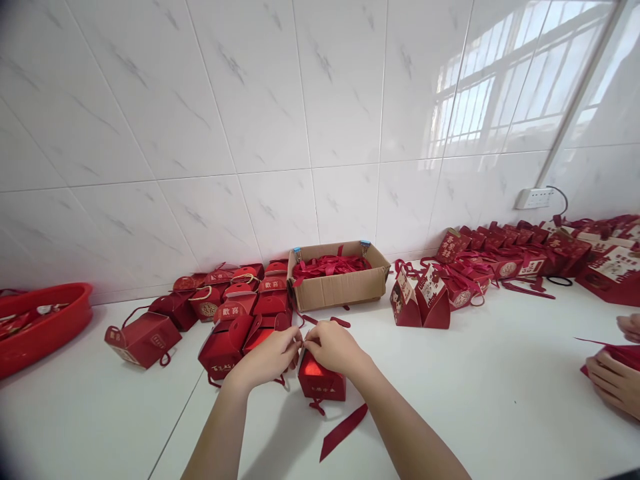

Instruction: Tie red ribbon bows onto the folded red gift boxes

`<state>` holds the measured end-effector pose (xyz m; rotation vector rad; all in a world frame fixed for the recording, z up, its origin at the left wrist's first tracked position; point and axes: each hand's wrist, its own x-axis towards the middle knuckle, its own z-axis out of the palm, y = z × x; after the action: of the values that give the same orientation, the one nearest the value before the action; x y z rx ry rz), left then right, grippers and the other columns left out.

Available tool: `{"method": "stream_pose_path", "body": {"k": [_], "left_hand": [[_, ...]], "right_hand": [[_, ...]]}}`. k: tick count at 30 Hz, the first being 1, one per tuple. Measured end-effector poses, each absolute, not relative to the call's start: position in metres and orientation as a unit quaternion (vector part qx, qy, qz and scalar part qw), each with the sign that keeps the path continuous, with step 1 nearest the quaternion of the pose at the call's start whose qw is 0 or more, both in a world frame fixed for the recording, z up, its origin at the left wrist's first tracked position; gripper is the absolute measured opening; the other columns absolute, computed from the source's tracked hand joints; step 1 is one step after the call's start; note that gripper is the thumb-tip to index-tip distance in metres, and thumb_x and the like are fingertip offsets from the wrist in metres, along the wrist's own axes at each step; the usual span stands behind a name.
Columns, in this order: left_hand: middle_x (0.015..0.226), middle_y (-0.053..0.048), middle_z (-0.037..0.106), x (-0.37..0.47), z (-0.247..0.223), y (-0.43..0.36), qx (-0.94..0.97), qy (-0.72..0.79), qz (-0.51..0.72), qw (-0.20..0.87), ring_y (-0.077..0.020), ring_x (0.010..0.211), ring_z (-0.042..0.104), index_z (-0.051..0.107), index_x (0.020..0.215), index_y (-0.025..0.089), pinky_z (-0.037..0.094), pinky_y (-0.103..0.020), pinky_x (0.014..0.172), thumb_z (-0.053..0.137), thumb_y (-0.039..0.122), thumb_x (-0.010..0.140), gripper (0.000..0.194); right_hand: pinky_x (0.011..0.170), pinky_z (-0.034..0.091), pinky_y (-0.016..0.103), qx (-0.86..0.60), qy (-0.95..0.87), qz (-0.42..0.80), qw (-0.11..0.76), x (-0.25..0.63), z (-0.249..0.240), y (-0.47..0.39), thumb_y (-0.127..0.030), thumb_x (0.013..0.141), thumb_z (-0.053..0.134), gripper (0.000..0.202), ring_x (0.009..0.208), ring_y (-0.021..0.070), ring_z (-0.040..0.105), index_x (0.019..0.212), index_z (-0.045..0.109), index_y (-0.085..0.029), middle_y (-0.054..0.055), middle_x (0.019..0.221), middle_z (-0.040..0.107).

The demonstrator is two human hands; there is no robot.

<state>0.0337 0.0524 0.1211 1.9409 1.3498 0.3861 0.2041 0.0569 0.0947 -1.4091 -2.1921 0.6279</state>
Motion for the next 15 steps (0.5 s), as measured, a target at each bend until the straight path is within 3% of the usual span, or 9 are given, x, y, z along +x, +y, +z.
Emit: {"method": "stream_pose_path", "body": {"k": [6, 10, 12, 15], "left_hand": [[0.066, -0.001, 0.063, 0.020, 0.131, 0.055, 0.731, 0.533, 0.259, 0.339, -0.0161, 0.060, 0.061, 0.051, 0.075, 0.021, 0.044, -0.024, 0.055, 0.042, 0.032, 0.083, 0.016], [0.063, 0.001, 0.062, 0.002, 0.140, 0.057, 0.651, 0.544, 0.422, 0.320, -0.0167, 0.062, 0.063, 0.051, 0.077, 0.021, 0.049, -0.026, 0.063, 0.049, 0.034, 0.079, 0.013], [0.062, 0.001, 0.062, -0.005, 0.143, 0.059, 0.608, 0.556, 0.482, 0.298, -0.0164, 0.060, 0.063, 0.052, 0.078, 0.020, 0.049, -0.026, 0.061, 0.053, 0.034, 0.075, 0.014], [0.064, 0.001, 0.062, -0.012, 0.145, 0.061, 0.557, 0.576, 0.531, 0.275, -0.0166, 0.061, 0.063, 0.054, 0.078, 0.020, 0.049, -0.025, 0.058, 0.055, 0.033, 0.071, 0.015]], "right_hand": [[0.071, 0.041, 0.027, -0.567, -0.762, 0.214, 0.230, 0.237, 0.108, 0.055, -0.034, 0.081, 0.057, 0.020, 0.087, 0.0196, 0.060, 0.092, 0.068, -0.020, 0.006, 0.099, 0.066], [0.061, 0.042, 0.026, -0.599, -0.744, 0.257, 0.151, 0.260, 0.108, 0.055, -0.043, 0.061, 0.076, 0.038, 0.084, 0.0220, 0.061, 0.089, 0.066, -0.022, 0.004, 0.096, 0.067], [0.059, 0.042, 0.026, -0.606, -0.739, 0.277, 0.101, 0.265, 0.106, 0.056, -0.041, 0.053, 0.081, 0.044, 0.085, 0.0231, 0.061, 0.090, 0.065, -0.022, 0.004, 0.096, 0.067], [0.058, 0.042, 0.025, -0.613, -0.733, 0.285, 0.069, 0.267, 0.103, 0.059, -0.031, 0.054, 0.080, 0.042, 0.084, 0.0232, 0.062, 0.091, 0.063, -0.020, 0.006, 0.097, 0.066]]}}
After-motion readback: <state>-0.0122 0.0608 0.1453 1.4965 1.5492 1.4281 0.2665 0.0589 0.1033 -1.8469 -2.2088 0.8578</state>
